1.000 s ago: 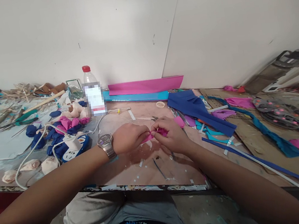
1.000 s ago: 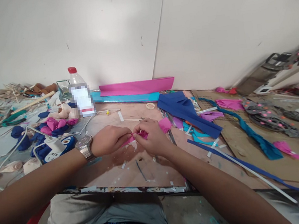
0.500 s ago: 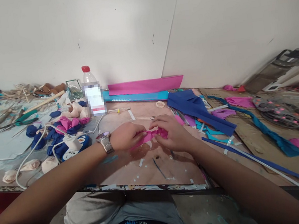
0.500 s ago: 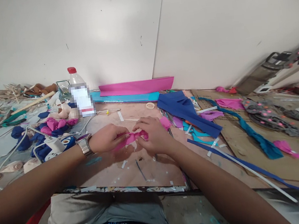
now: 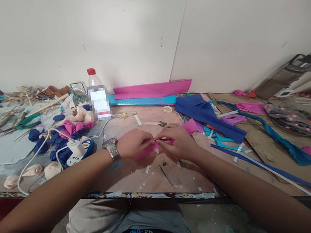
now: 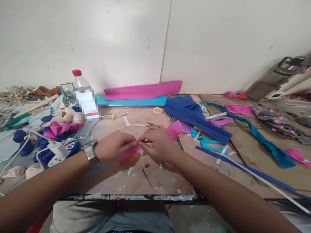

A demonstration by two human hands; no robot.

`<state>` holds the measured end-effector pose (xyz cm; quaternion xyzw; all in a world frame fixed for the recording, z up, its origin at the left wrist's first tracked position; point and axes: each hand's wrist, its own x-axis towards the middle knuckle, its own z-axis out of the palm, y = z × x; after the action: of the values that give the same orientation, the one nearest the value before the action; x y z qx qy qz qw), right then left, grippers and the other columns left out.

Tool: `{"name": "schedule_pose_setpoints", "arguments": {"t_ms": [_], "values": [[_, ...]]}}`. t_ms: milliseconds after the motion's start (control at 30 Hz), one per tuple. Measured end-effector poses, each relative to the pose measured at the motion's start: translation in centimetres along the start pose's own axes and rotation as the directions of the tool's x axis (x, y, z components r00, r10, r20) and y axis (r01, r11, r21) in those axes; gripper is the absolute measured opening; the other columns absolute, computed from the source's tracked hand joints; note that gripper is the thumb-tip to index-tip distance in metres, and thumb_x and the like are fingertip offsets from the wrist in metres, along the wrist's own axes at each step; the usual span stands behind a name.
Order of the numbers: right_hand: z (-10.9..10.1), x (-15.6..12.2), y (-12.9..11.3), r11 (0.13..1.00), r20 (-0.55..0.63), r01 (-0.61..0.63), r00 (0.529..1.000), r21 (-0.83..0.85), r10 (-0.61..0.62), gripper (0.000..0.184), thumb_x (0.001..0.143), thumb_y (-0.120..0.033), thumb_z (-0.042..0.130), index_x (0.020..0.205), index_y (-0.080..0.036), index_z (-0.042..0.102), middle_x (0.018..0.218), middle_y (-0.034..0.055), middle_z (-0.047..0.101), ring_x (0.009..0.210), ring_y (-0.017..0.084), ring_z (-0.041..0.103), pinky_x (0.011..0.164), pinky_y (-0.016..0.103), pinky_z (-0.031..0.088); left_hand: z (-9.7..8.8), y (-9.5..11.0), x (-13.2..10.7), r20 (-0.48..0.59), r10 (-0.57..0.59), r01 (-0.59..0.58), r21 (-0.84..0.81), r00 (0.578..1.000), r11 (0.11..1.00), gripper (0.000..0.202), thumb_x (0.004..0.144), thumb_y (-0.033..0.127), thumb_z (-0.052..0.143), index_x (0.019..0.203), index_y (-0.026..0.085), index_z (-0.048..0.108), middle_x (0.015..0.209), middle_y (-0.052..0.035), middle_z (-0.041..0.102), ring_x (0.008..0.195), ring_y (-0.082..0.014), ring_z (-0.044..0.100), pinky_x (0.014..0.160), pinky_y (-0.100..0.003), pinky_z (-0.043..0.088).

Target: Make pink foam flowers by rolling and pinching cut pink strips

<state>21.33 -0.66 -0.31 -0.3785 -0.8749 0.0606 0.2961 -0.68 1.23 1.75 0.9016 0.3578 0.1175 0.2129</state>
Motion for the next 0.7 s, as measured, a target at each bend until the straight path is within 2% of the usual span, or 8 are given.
{"name": "schedule_pose_setpoints", "arguments": {"t_ms": [133,267,467,567,700], "values": [[-0.1,0.07,0.12,0.999,-0.006,-0.017,1.0,0.033,0.018,0.006,0.09,-0.024,0.069,0.088,-0.023,0.075,0.084,0.003,0.078,0.083,0.021,0.068,0.082,0.039,0.045,-0.01,-0.23,0.0,0.028,0.033,-0.03,-0.075,0.999,0.997,0.035,0.098,0.033,0.048,0.076,0.015,0.068,0.069,-0.0034,0.068,0.059,-0.0127,0.052,0.057,-0.027,0.029],[-0.19,0.03,-0.03,0.997,-0.017,0.007,1.0,0.076,-0.006,0.008,0.092,-0.025,0.068,0.094,-0.023,0.076,0.086,0.0036,0.079,0.084,0.021,0.069,0.082,0.038,0.047,-0.07,-0.44,0.08,0.051,0.047,-0.039,-0.154,0.998,0.987,0.028,0.095,0.027,0.046,0.081,0.015,0.068,0.071,-0.0026,0.068,0.062,-0.0132,0.053,0.058,-0.026,0.033],[-0.08,-0.04,-0.32,0.995,-0.116,0.08,0.991,0.066,-0.072,0.01,0.094,-0.029,0.068,0.092,-0.025,0.077,0.083,0.0029,0.079,0.082,0.02,0.07,0.086,0.04,0.048,-0.38,-0.86,0.32,0.139,0.034,0.02,-0.368,0.99,0.93,0.019,0.085,0.02,0.046,0.079,0.015,0.064,0.07,0.0,0.061,0.065,-0.0133,0.052,0.059,-0.025,0.037],[-0.17,-0.06,-0.32,0.989,-0.146,0.147,0.979,0.023,-0.142,0.01,0.094,-0.025,0.068,0.091,-0.026,0.077,0.085,0.0017,0.08,0.083,0.02,0.071,0.087,0.041,0.047,-0.61,-0.91,0.34,0.182,0.008,0.08,-0.472,0.983,0.878,0.023,0.087,0.024,0.045,0.082,0.014,0.065,0.073,-0.0003,0.06,0.066,-0.013,0.05,0.061,-0.025,0.039],[-0.32,-0.06,-0.19,0.983,-0.139,0.181,0.973,-0.029,-0.183,0.009,0.093,-0.023,0.068,0.092,-0.026,0.077,0.086,0.0014,0.081,0.085,0.021,0.071,0.086,0.042,0.046,-0.82,-0.64,0.36,0.16,0.003,0.078,-0.501,0.987,0.862,0.037,0.096,0.041,0.044,0.082,0.013,0.065,0.072,-0.0005,0.058,0.066,-0.0126,0.048,0.061,-0.025,0.037]]}}
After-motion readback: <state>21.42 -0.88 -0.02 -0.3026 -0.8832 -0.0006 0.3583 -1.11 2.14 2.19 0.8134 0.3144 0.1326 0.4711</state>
